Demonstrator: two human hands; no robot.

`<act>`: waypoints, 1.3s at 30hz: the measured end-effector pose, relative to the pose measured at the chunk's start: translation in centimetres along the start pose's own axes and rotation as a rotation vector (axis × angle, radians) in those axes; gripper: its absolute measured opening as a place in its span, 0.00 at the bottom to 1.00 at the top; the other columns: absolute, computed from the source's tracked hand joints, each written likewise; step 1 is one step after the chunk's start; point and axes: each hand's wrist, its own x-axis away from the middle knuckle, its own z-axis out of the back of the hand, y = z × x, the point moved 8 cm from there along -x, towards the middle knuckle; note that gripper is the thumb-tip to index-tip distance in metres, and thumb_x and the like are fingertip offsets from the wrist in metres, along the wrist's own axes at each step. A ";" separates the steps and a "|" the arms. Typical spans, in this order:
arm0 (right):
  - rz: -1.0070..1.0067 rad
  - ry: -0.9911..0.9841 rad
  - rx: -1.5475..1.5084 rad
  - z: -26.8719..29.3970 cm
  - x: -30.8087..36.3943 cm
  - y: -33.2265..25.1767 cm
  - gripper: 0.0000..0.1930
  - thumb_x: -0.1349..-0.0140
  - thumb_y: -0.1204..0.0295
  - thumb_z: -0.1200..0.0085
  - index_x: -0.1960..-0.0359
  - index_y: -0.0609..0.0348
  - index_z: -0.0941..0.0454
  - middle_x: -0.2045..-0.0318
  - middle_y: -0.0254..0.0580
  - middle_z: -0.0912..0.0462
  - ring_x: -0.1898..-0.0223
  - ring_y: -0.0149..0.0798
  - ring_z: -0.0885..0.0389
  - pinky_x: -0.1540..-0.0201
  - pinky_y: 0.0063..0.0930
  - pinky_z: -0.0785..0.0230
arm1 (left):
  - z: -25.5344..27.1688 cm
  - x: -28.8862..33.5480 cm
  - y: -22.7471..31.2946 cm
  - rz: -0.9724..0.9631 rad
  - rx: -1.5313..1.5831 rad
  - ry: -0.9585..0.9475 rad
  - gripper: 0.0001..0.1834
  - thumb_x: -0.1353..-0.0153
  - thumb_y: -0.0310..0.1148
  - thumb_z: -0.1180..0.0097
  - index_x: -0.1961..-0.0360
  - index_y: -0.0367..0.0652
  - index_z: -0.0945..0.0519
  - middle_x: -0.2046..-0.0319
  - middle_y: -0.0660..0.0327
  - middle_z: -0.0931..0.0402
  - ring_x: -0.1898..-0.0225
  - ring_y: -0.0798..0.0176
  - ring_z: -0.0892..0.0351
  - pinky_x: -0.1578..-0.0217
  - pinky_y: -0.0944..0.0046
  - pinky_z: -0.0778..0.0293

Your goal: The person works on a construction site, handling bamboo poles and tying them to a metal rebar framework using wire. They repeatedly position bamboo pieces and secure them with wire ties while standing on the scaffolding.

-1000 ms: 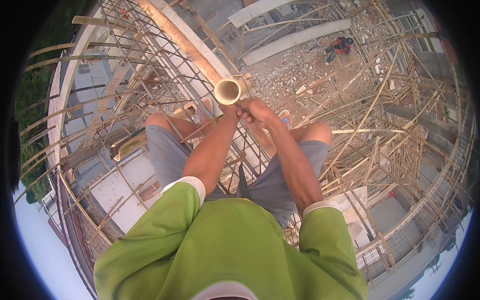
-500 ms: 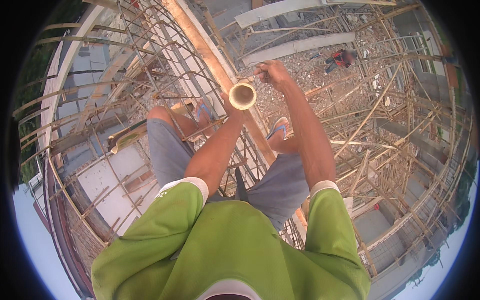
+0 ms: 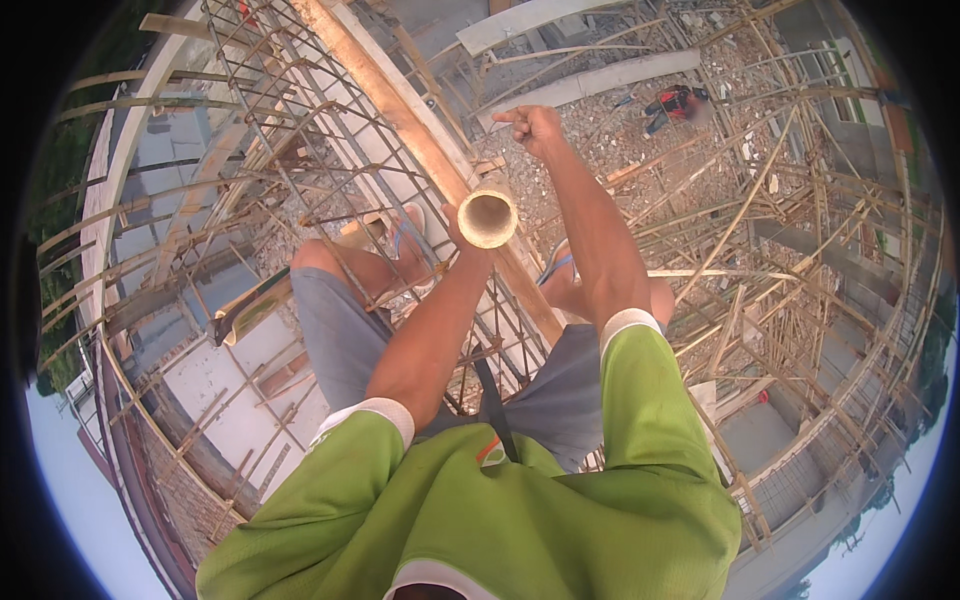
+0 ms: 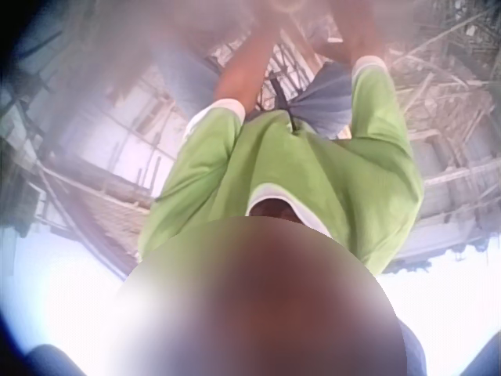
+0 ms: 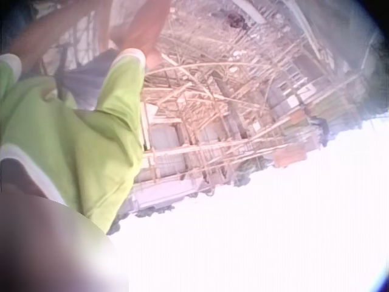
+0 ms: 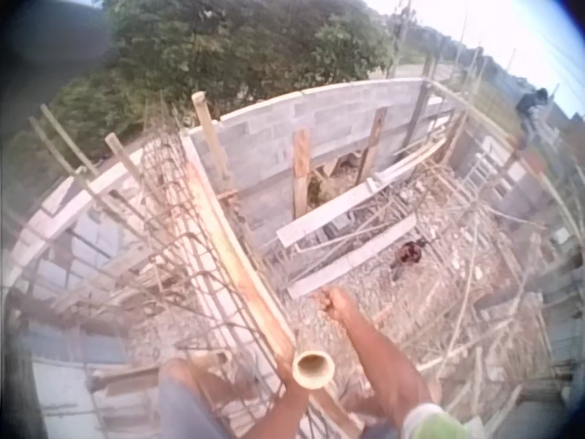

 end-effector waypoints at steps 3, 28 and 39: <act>-0.032 0.056 0.025 1.4 -0.5 -1.1 0.05 0.28 0.76 0.63 0.60 0.63 0.34 0.60 0.60 0.17 0.87 0.22 0.46 0.81 0.19 0.45 | -1.2 1.7 -0.8 0.055 0.001 -0.011 0.42 0.32 0.61 0.60 0.40 0.27 0.29 0.40 0.41 0.31 0.42 0.45 0.28 0.39 0.52 0.36; -0.079 -0.068 0.777 13.1 15.8 13.9 0.15 0.30 0.62 0.49 0.62 0.63 0.18 0.81 0.39 0.24 0.84 0.36 0.28 0.78 0.33 0.34 | -14.1 12.3 6.0 0.101 -1.045 -0.596 0.35 0.30 0.56 0.64 0.38 0.35 0.31 0.45 0.49 0.27 0.45 0.54 0.25 0.44 0.54 0.27; -0.098 0.107 1.522 10.3 11.1 16.3 0.12 0.42 0.72 0.44 0.58 0.59 0.17 0.57 0.52 0.15 0.53 0.53 0.16 0.54 0.49 0.24 | -16.5 15.1 4.5 0.096 -1.225 -0.678 0.34 0.31 0.56 0.61 0.38 0.37 0.31 0.44 0.50 0.27 0.44 0.56 0.26 0.44 0.57 0.29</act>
